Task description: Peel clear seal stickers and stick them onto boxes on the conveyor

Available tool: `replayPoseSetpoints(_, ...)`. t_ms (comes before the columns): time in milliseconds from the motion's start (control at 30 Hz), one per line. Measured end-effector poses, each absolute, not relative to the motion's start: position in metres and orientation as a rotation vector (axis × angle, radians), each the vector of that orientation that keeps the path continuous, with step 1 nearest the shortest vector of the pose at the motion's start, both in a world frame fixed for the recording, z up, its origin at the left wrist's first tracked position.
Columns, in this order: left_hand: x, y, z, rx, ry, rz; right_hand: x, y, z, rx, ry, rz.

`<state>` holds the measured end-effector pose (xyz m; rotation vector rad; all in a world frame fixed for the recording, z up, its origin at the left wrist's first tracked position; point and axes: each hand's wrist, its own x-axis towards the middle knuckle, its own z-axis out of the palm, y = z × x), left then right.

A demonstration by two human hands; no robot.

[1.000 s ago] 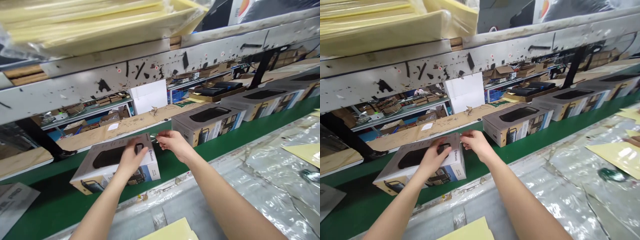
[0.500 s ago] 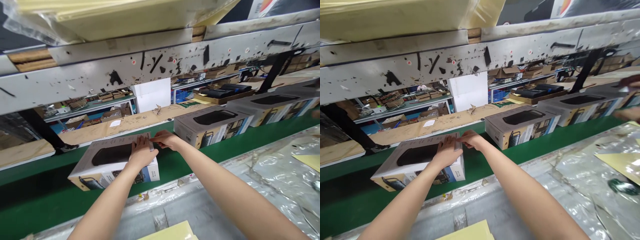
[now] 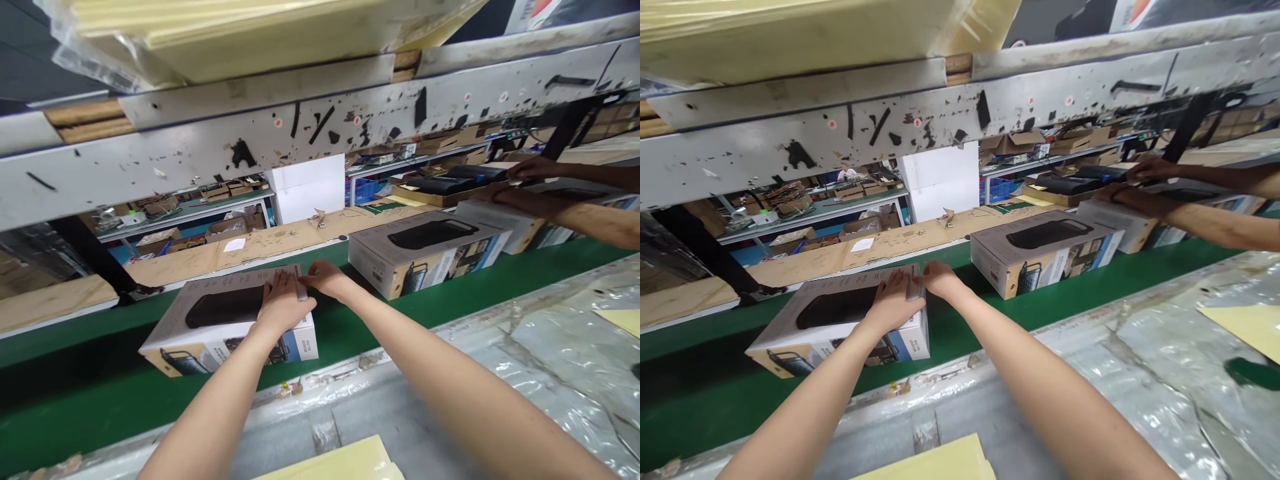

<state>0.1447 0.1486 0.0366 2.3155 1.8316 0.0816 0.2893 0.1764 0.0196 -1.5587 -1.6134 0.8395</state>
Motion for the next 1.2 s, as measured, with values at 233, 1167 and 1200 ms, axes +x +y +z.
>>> replayPoseSetpoints(233,0.142,0.147,0.038,2.332,1.810,0.170,0.293,0.142,0.003,-1.179,-2.174,0.343)
replayPoseSetpoints(1167,0.105,0.090,0.059,2.583,1.614,-0.126,0.327,0.028,-0.067,-1.396,-1.951,0.636)
replayPoseSetpoints(1200,0.103,0.085,0.056,2.621,1.592,-0.133,0.337,0.010,-0.070,-1.397,-1.931,0.650)
